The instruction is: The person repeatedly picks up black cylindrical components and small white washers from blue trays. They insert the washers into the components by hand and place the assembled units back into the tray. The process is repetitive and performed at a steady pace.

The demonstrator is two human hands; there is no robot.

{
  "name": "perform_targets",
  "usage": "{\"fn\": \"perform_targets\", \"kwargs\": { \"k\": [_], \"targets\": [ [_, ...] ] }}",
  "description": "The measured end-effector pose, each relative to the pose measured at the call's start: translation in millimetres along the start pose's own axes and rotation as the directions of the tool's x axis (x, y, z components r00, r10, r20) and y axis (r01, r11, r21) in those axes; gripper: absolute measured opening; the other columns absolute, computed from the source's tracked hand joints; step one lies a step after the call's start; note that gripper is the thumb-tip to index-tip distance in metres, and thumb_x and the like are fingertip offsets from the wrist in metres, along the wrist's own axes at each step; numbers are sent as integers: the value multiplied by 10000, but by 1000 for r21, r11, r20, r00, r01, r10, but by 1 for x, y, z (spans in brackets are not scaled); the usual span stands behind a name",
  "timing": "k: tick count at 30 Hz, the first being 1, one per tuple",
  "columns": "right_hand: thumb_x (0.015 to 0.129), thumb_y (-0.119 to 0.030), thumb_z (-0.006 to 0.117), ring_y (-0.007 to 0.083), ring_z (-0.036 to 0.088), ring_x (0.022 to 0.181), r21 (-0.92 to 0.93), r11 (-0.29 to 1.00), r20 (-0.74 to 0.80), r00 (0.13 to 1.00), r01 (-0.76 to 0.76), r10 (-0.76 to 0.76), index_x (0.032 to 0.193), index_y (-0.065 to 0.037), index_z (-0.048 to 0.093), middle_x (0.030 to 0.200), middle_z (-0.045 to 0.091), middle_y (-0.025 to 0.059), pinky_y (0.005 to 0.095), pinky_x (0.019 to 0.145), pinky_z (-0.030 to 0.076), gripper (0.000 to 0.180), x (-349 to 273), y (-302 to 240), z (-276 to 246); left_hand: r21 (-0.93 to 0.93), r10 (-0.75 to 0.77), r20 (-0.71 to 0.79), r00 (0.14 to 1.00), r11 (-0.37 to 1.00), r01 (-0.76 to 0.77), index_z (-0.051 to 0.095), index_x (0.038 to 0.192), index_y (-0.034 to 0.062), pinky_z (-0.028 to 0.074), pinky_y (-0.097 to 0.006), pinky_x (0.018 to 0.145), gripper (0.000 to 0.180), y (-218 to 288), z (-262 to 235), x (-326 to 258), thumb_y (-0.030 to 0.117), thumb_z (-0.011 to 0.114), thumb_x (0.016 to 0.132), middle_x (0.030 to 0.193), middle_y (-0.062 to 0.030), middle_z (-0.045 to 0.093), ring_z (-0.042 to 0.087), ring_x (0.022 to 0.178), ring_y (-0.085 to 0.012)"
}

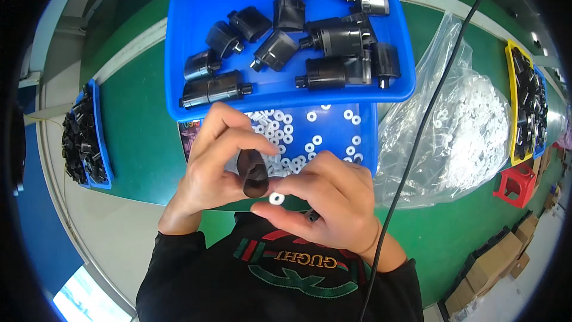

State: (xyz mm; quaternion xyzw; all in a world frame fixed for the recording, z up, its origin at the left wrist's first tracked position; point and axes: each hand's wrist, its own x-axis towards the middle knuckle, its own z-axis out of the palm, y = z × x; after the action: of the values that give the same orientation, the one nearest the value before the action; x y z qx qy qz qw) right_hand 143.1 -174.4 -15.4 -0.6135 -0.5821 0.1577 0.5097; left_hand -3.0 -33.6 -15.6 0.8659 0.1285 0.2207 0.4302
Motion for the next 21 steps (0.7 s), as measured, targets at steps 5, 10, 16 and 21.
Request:
{"fn": "perform_targets", "kwargs": {
  "k": [5, 10, 16, 21],
  "targets": [
    [610, -202, 906, 151, 544, 517, -45, 997, 36, 998, 55, -54, 890, -75, 664, 686, 533, 26, 273, 427, 410, 391, 7, -8, 11, -148, -3, -68, 998, 989, -7, 513, 873, 78, 409, -260, 663, 422, -15, 11, -11, 44, 857, 631, 945, -92, 452, 505, 804, -167],
    [620, -181, 892, 141, 557, 528, -24, 997, 66, 995, 73, -71, 961, -50, 663, 715, 532, 23, 268, 438, 440, 431, 10, -8, 14, -257, -63, -190, 980, 966, 12, 505, 867, 71, 401, -304, 598, 490, -18, 20, -18, 124, 913, 601, 901, -99, 471, 488, 768, -210],
    [598, -150, 908, 142, 581, 556, -56, 998, 43, 999, 31, -28, 997, -51, 677, 738, 571, 29, 264, 457, 460, 471, 5, -6, 15, -206, 61, -195, 979, 973, -102, 491, 880, 64, 385, -280, 551, 469, -22, 20, -14, 96, 895, 645, 890, -103, 502, 503, 762, -187],
    [681, -54, 836, 181, 591, 547, -195, 980, 19, 999, -43, 48, 953, -65, 693, 746, 591, 36, 294, 462, 465, 307, 12, 4, -4, -366, -83, -173, 981, 930, 14, 369, 948, 104, 459, -228, 623, 673, -19, 10, -15, 28, 942, 603, 864, -126, 601, 554, 699, -122]
  ]
}}
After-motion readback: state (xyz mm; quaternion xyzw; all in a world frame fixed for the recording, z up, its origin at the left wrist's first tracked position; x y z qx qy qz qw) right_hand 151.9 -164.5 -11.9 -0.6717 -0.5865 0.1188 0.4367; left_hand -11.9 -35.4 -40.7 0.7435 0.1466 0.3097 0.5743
